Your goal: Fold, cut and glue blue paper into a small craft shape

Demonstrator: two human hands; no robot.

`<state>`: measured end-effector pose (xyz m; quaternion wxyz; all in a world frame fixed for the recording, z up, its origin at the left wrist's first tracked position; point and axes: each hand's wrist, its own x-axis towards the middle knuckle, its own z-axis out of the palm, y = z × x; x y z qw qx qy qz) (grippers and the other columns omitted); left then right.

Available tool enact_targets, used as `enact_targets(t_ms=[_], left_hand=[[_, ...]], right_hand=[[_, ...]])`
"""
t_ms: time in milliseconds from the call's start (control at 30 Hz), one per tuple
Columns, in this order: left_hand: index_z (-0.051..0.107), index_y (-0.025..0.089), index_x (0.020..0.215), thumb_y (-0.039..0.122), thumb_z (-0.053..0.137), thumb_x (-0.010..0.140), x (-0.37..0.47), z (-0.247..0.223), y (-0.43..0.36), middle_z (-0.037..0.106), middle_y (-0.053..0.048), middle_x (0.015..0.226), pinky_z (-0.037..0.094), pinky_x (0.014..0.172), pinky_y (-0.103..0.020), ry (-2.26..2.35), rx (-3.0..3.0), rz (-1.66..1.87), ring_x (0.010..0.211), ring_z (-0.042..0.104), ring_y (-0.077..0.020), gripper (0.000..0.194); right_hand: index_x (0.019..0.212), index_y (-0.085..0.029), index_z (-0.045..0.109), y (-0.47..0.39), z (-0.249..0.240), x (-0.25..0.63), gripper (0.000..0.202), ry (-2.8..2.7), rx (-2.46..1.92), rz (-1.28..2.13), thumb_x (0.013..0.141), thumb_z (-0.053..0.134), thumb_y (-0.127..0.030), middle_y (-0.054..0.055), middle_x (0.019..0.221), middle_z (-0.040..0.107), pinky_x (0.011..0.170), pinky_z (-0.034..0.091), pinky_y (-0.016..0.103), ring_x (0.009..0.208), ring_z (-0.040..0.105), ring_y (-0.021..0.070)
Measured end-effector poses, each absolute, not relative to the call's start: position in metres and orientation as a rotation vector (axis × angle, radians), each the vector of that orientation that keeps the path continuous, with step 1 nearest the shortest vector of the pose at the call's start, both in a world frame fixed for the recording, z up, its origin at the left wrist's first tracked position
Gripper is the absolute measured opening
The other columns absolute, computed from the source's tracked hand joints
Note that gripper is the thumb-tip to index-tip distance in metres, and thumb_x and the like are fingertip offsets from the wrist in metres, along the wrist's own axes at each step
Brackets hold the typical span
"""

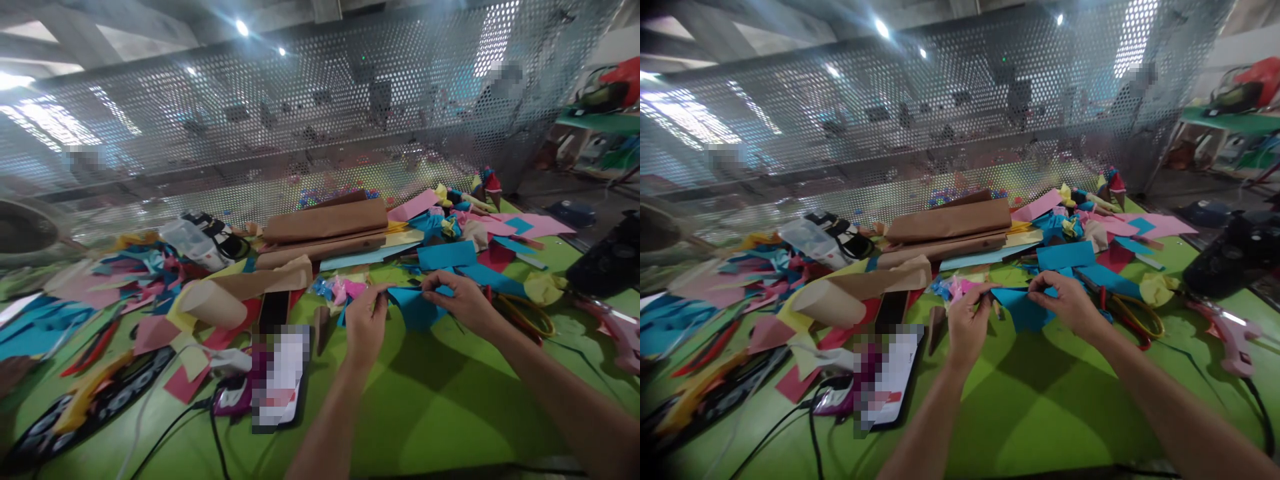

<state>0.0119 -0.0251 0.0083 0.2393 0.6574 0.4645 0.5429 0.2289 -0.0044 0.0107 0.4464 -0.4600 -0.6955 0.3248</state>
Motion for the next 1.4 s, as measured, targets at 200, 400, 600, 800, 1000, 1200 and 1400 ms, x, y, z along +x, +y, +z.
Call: enact_targets(t_ms=[200,400,600,800,1000,1200,1400], left_hand=[[0.076,0.018,0.097,0.023,0.061,0.090,0.015,0.000,-0.018,0.074,-0.003,0.081,0.047,0.065,-0.022,1.197,1.498,1.414,0.072,0.064,-0.0146,0.018],[0.077,0.018,0.096,0.024,0.062,0.090,0.019,-0.003,-0.020,0.076,-0.005,0.088,0.050,0.072,-0.024,1.204,1.552,1.357,0.080,0.067,-0.0166,0.018],[0.078,0.017,0.095,0.025,0.062,0.089,0.024,-0.003,-0.022,0.076,-0.005,0.085,0.051,0.074,-0.026,1.163,1.510,1.305,0.078,0.066,-0.0166,0.019],[0.077,0.014,0.091,0.028,0.065,0.085,0.025,-0.004,-0.018,0.074,-0.006,0.083,0.049,0.071,-0.025,1.089,1.345,1.241,0.076,0.064,-0.0160,0.019],[0.077,0.015,0.095,0.029,0.063,0.088,0.025,-0.008,-0.018,0.074,-0.006,0.087,0.050,0.076,-0.026,1.089,1.382,1.236,0.083,0.064,-0.0175,0.020],[0.075,0.015,0.092,0.029,0.061,0.091,0.027,-0.008,-0.020,0.071,-0.005,0.085,0.050,0.076,-0.026,1.069,1.396,1.222,0.081,0.063,-0.0168,0.021],[0.073,0.014,0.088,0.030,0.061,0.091,0.028,-0.011,-0.020,0.069,-0.004,0.082,0.048,0.073,-0.024,1.076,1.422,1.219,0.077,0.061,-0.0151,0.020]], right_hand=[[0.080,-0.024,0.069,-0.004,0.008,0.230,0.021,-1.652,-1.145,0.890,0.081,0.073,-0.045,0.001,0.076,0.068,0.064,0.048,0.030,0.073,0.061,0.0196],[0.091,-0.024,0.073,-0.008,0.007,0.225,0.026,-1.695,-1.054,0.939,0.089,0.066,-0.049,0.007,0.101,0.073,0.082,0.050,0.035,0.099,0.064,0.0266],[0.088,-0.023,0.071,-0.009,0.000,0.216,0.027,-1.641,-1.078,1.044,0.086,0.070,-0.049,0.006,0.095,0.072,0.079,0.048,0.034,0.093,0.063,0.0249],[0.077,-0.021,0.066,-0.010,-0.001,0.215,0.029,-1.555,-1.091,1.095,0.080,0.076,-0.048,0.004,0.089,0.069,0.074,0.046,0.031,0.084,0.061,0.0213],[0.078,-0.021,0.066,-0.009,-0.004,0.215,0.027,-1.536,-1.110,1.053,0.080,0.077,-0.047,0.003,0.088,0.068,0.074,0.045,0.031,0.082,0.060,0.0206],[0.078,-0.022,0.064,-0.009,-0.008,0.215,0.025,-1.542,-1.106,1.015,0.082,0.075,-0.043,0.003,0.086,0.066,0.073,0.045,0.031,0.081,0.059,0.0198],[0.078,-0.022,0.064,-0.012,-0.008,0.213,0.022,-1.559,-1.101,0.983,0.084,0.074,-0.042,0.001,0.082,0.065,0.072,0.045,0.030,0.079,0.059,0.0192]])
